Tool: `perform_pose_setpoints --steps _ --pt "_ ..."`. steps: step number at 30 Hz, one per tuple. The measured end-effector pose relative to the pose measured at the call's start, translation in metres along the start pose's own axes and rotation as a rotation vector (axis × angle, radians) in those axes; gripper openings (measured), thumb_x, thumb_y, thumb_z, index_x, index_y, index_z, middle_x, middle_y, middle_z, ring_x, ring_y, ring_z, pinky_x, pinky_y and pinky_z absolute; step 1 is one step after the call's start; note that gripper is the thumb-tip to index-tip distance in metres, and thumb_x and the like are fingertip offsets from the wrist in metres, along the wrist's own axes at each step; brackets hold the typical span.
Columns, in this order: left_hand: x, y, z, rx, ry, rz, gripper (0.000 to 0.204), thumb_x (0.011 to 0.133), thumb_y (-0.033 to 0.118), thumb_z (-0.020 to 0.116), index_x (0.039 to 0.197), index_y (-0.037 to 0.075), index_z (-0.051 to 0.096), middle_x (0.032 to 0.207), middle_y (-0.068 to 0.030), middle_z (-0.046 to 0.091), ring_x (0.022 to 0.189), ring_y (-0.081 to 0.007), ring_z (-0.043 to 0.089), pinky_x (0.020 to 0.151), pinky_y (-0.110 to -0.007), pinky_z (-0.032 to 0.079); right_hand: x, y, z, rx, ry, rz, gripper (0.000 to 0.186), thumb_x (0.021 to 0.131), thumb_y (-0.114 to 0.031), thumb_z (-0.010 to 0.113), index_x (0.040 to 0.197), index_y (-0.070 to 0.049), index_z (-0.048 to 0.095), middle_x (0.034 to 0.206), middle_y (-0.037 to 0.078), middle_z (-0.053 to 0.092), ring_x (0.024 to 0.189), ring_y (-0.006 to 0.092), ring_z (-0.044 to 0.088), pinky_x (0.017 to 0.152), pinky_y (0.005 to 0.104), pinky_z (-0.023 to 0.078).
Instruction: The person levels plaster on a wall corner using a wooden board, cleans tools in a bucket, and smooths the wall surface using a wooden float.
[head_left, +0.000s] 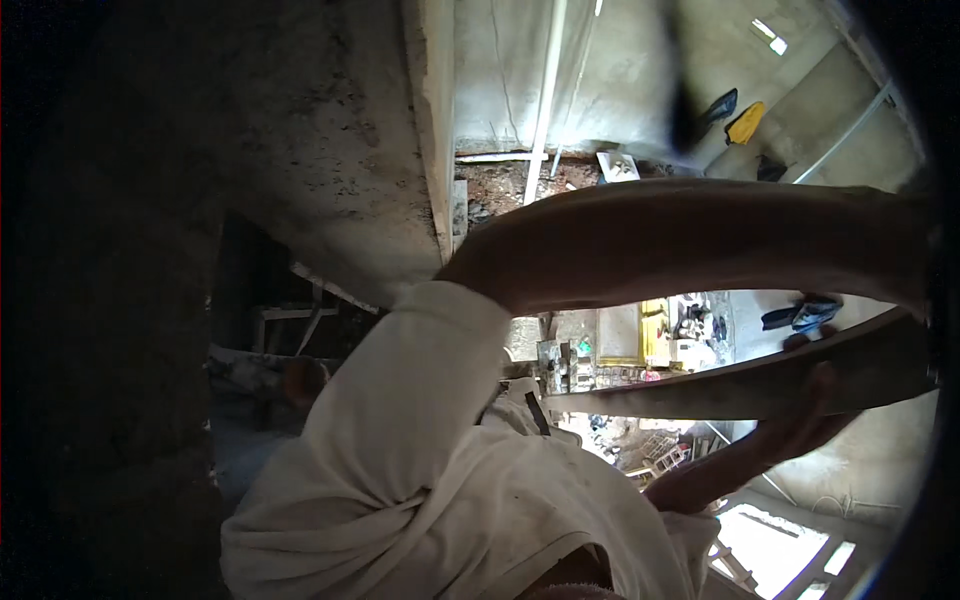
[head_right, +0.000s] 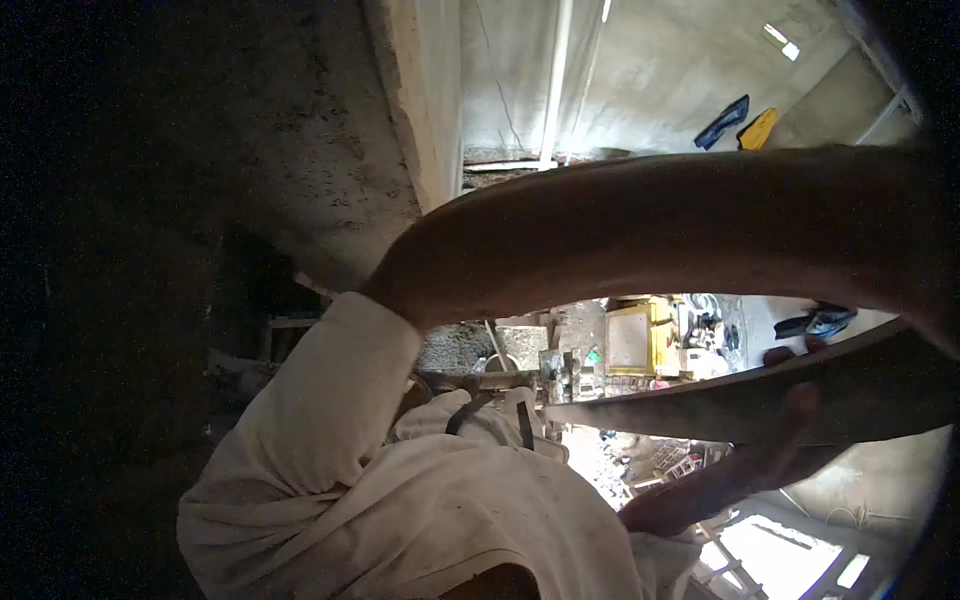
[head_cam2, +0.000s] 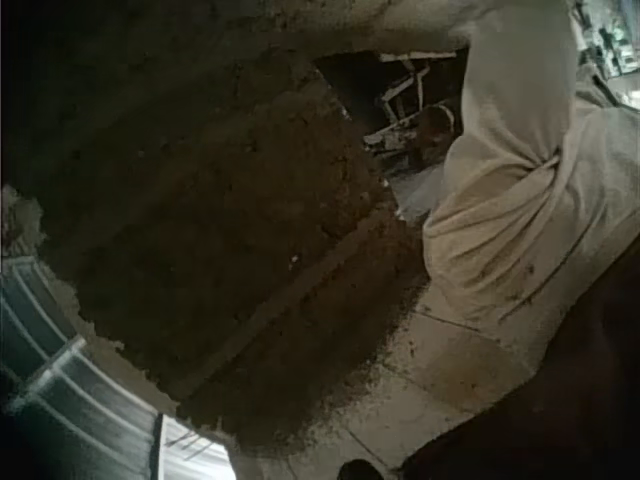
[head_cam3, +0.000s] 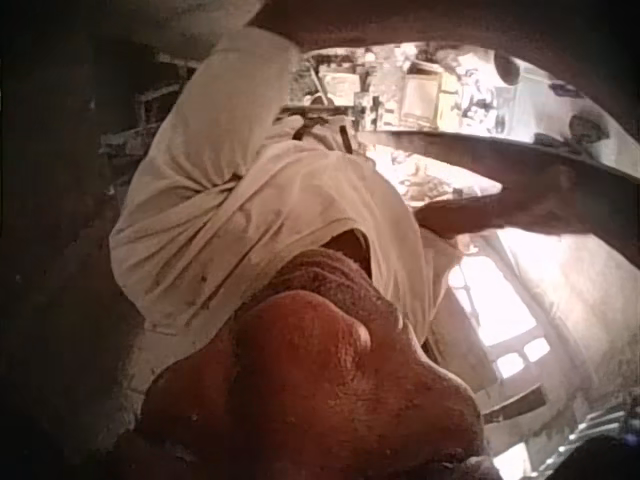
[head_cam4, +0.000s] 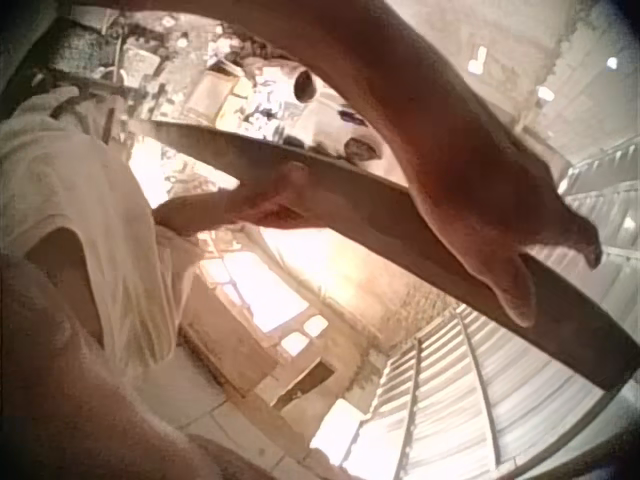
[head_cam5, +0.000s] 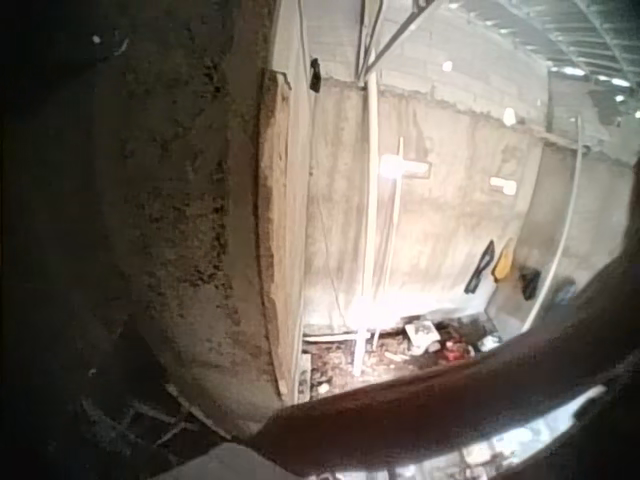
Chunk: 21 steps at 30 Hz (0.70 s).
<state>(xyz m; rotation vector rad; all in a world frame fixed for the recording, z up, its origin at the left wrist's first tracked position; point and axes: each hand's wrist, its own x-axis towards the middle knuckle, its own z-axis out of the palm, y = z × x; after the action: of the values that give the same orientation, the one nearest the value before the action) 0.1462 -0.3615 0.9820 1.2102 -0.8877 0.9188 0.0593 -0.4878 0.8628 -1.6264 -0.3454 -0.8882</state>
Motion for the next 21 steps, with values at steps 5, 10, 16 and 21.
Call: perform_pose_setpoints --steps 5,10,16,21 --pt "-0.062 0.046 -0.067 0.342 0.059 -0.089 0.079 0.078 0.037 0.069 0.131 -0.009 0.032 0.119 -0.0334 0.048 0.103 -0.0426 0.055 0.086 -0.047 0.046 0.04 -0.031 0.048 -0.14 0.22 -0.159 0.051 0.086 -0.021 0.063 0.127 0.003 0.044 0.116 0.019 0.057 0.103 0.026 0.058 0.087 0.0339 0.051" --pt "-0.051 0.077 -0.112 0.246 -0.017 -0.262 0.094 0.077 0.042 0.07 0.135 -0.015 0.022 0.131 -0.0351 0.038 0.116 -0.0439 0.047 0.099 -0.046 0.04 0.052 -0.017 0.116 0.191 -0.198 -0.399 0.071 0.079 -0.001 0.07 0.137 -0.003 0.031 0.127 0.013 0.049 0.112 0.0225 0.052 0.098 0.0316 0.042" --pt "-0.053 0.085 -0.153 0.579 -0.047 -0.212 0.086 0.082 0.036 0.069 0.138 -0.007 0.018 0.121 -0.0339 0.047 0.104 -0.0367 0.06 0.09 -0.05 0.05 -0.013 -0.018 0.204 0.265 -0.502 -0.124 0.051 0.082 -0.013 0.069 0.122 0.001 0.041 0.111 0.011 0.054 0.101 0.0191 0.054 0.087 0.0309 0.045" --pt "-0.1 0.074 -0.172 1.092 0.452 -0.22 0.07 0.086 0.029 0.065 0.133 -0.005 0.026 0.119 -0.0272 0.05 0.107 -0.0365 0.054 0.094 -0.044 0.044 -0.065 -0.005 0.243 0.237 -0.593 -0.394 0.066 0.074 -0.014 0.071 0.13 -0.003 0.039 0.121 0.022 0.044 0.098 0.0376 0.054 0.073 0.0428 0.053"
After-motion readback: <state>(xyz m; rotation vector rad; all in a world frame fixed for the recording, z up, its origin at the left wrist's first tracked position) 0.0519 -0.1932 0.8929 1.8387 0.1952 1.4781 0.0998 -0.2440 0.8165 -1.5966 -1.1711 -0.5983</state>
